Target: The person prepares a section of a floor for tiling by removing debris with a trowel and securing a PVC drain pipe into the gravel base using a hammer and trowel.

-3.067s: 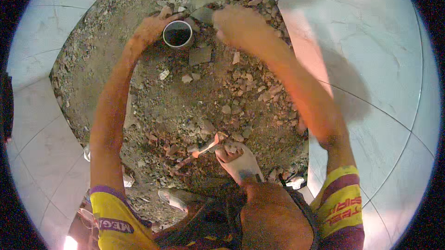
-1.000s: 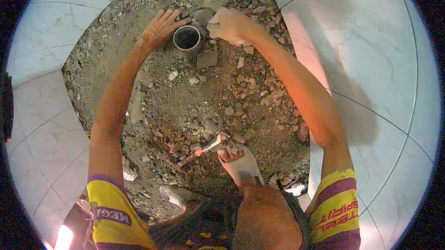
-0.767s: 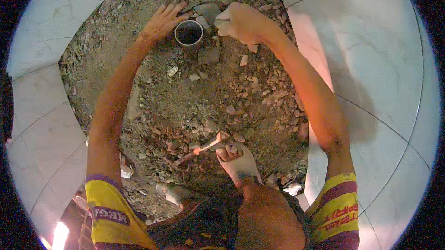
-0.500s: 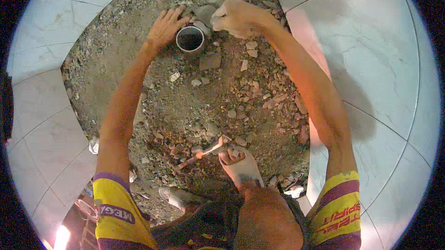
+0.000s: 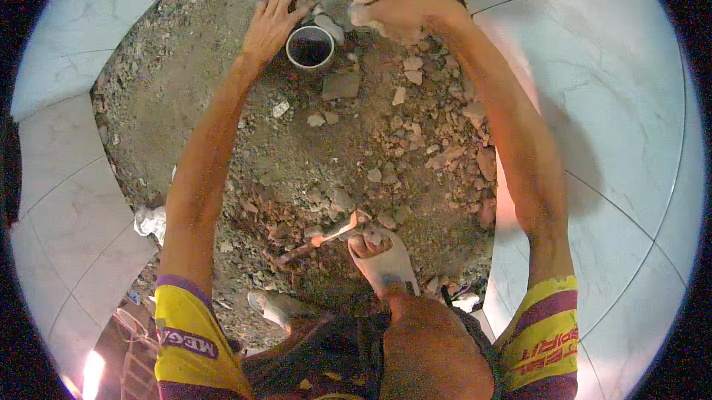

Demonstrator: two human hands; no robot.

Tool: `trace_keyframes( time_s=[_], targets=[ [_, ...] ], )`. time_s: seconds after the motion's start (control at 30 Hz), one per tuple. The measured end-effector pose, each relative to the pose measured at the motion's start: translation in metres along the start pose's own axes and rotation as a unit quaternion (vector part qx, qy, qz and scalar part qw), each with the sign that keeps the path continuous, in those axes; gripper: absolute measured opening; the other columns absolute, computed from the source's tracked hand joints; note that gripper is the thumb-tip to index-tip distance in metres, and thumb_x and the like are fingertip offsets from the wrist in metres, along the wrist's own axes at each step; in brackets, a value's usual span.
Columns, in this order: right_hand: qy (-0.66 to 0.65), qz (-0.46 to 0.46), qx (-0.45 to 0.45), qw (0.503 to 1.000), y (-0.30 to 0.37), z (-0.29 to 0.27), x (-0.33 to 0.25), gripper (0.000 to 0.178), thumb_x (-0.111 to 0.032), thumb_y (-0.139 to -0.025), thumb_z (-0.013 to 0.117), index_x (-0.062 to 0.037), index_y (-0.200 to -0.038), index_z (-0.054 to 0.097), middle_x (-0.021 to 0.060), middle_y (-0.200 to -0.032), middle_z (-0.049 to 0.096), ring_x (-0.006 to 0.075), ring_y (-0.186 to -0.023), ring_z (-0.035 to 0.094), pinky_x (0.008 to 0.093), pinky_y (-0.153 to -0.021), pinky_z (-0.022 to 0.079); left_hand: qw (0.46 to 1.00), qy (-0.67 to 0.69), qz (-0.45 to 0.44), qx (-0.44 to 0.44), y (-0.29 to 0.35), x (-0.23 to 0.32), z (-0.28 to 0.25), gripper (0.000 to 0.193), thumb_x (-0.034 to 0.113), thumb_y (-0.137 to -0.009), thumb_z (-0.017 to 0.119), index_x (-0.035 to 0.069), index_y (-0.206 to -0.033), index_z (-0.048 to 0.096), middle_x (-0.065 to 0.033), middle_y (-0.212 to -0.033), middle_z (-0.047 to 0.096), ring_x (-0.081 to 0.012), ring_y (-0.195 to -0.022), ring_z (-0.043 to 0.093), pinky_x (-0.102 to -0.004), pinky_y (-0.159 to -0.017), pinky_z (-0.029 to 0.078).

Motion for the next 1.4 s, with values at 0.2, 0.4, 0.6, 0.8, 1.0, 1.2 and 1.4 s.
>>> trace_keyframes(
  time_s=[0.2,0.4,0.6,0.8,1.0,1.2,1.4],
  targets=[
    [-0.025,0.01,0.027,0.999,0.037,0.001,-0.044,0.06,-0.035,-0.1,0.071,-0.0017,-0.149,0.062,-0.0011,-0.063,0.056,0.0078,-0.04,0.045,0.0274,-0.037,0.035,0.995,0.073,-0.061,0.037,0.016,-0.03,0.01,0.044,0.013,-0.095,0.068,0.028,-0.137,0.07,-0.0087,-0.163,0.04,-0.0302,-0.137,0.05,-0.0468,-0.108,0.045],
    [0.141,-0.1,0.143,0.974,0.057,-0.004,-0.027,0.056,-0.039,-0.1,0.069,-0.0068,-0.146,0.066,0.0057,-0.073,0.065,0.0138,-0.061,0.059,0.0321,-0.058,0.046,0.997,0.021,-0.068,0.007,0.011,-0.001,-0.016,0.062,0.011,-0.094,0.07,0.034,-0.151,0.059,-0.0061,-0.177,0.024,-0.0286,-0.152,0.041,-0.0462,-0.116,0.042],
    [0.154,-0.042,0.167,0.973,0.097,0.015,-0.048,0.052,-0.036,-0.1,0.069,-0.003,-0.14,0.069,0.0174,-0.099,0.079,0.025,-0.088,0.073,0.0392,-0.085,0.056,0.995,0.019,0.089,-0.031,-0.007,-0.016,-0.009,0.053,0.018,-0.097,0.064,0.031,-0.148,0.06,0.0035,-0.167,0.041,-0.0257,-0.157,0.034,-0.0472,-0.122,0.035],
    [0.139,-0.037,0.233,0.962,0.105,0.059,-0.011,0.047,-0.027,-0.098,0.067,-0.0014,-0.136,0.069,0.0254,-0.104,0.077,0.039,-0.093,0.076,0.0448,-0.086,0.058,0.986,-0.025,0.143,-0.081,-0.03,-0.007,0.0,0.047,0.02,-0.096,0.066,0.029,-0.142,0.063,0.0041,-0.161,0.049,-0.0266,-0.159,0.031,-0.0507,-0.125,0.033],
    [0.22,0.012,0.246,0.944,0.118,0.081,-0.004,0.044,-0.025,-0.098,0.07,-0.0104,-0.14,0.066,0.0249,-0.115,0.075,0.0475,-0.101,0.072,0.0542,-0.09,0.058,0.983,-0.035,0.162,-0.083,-0.023,-0.005,-0.007,0.04,0.024,-0.098,0.063,0.021,-0.138,0.065,0.0034,-0.161,0.051,-0.0254,-0.156,0.034,-0.0461,-0.125,0.032],
    [0.28,-0.034,0.235,0.93,0.105,0.07,-0.014,0.042,-0.025,-0.097,0.07,-0.0111,-0.137,0.07,0.0213,-0.113,0.076,0.045,-0.099,0.073,0.0534,-0.09,0.059,0.993,-0.06,0.099,0.037,-0.039,-0.061,-0.04,0.042,0.038,-0.094,0.07,0.02,-0.132,0.069,0.0022,-0.124,0.072,-0.0206,-0.135,0.054,-0.043,-0.114,0.04],
    [0.387,-0.055,0.208,0.897,0.028,0.051,-0.003,0.03,-0.02,-0.094,0.072,-0.0066,-0.12,0.074,0.0211,-0.104,0.076,0.043,-0.099,0.074,0.0534,-0.087,0.06,0.999,-0.017,-0.002,-0.034,0.013,-0.102,-0.112,0.048,0.037,-0.089,0.078,0.016,-0.13,0.068,-0.0025,-0.119,0.073,-0.0239,-0.126,0.061,-0.045,-0.108,0.045]
  ],
)
Point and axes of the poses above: each hand's wrist, its own y-axis away from the middle knuckle, its own z-axis out of the palm, x = y × z, the point moved 1 cm from there along -y, towards the middle knuckle
